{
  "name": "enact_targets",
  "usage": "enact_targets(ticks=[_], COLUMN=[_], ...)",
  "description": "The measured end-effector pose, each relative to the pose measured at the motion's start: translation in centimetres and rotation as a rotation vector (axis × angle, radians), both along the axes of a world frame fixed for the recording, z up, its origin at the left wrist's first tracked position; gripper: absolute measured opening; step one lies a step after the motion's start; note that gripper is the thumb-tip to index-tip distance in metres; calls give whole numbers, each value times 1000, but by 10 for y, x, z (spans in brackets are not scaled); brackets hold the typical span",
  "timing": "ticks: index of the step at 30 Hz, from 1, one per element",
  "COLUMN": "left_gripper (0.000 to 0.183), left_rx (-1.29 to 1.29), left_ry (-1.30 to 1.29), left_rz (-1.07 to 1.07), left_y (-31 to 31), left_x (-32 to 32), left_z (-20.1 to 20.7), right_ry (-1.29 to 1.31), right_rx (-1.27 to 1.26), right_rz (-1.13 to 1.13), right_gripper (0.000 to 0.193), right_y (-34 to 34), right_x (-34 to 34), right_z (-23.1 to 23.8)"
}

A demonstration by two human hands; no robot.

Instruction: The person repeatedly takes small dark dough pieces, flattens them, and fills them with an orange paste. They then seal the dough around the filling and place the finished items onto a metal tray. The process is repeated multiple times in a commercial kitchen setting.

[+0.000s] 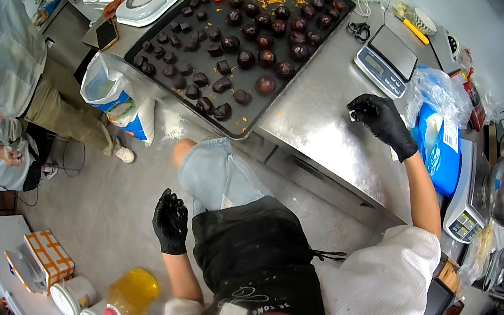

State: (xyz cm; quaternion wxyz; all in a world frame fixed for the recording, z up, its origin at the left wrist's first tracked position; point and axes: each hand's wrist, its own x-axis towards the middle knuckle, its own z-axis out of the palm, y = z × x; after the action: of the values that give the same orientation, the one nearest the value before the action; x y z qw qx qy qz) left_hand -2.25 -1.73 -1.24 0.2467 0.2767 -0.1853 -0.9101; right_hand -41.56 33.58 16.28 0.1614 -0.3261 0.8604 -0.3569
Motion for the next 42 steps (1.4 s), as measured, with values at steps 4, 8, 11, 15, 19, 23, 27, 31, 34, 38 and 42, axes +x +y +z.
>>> enact_targets(ticks=[4,8,11,15,19,23,27,31,34,38,42], left_gripper=[31,32,32,31,30,30,30,30,32,32,33], left_rx=[12,14,60,28,22,74,154,188,179,183,179], left_ry=[5,-4,7,-3,53,79,61,14,-14,-70,-58], left_rz=[6,29,55,47,-20,-28,21,50,90,163,163], left_y=[-3,-7,-15,-17,-23,-24,-27,-31,-35,-45,-55], left_x=[1,-2,6,-1,-11,-35,-38,-29,-27,-12,-18], left_z=[-4,-4,-11,-1,3,15,13,4,6,-6,-3], right_ry=[116,242,323,209,240,231,353,447,619,558,677], right_rx=[-59,-140,-88,-227,-84,-151,6,-155,-171,160,216], right_rz=[100,29,-90,-203,-182,19,202,384,376,427,467], right_gripper=[18,21,23,29,31,31,33,35,27,21,21], right_y=[4,17,17,35,15,-52,-181,-309,-379,-419,-414], right_x=[-3,-9,-6,-25,-36,-46,-70,-110,-148,-132,-137], right_z=[-9,-10,12,17,19,31,37,16,-14,-5,15])
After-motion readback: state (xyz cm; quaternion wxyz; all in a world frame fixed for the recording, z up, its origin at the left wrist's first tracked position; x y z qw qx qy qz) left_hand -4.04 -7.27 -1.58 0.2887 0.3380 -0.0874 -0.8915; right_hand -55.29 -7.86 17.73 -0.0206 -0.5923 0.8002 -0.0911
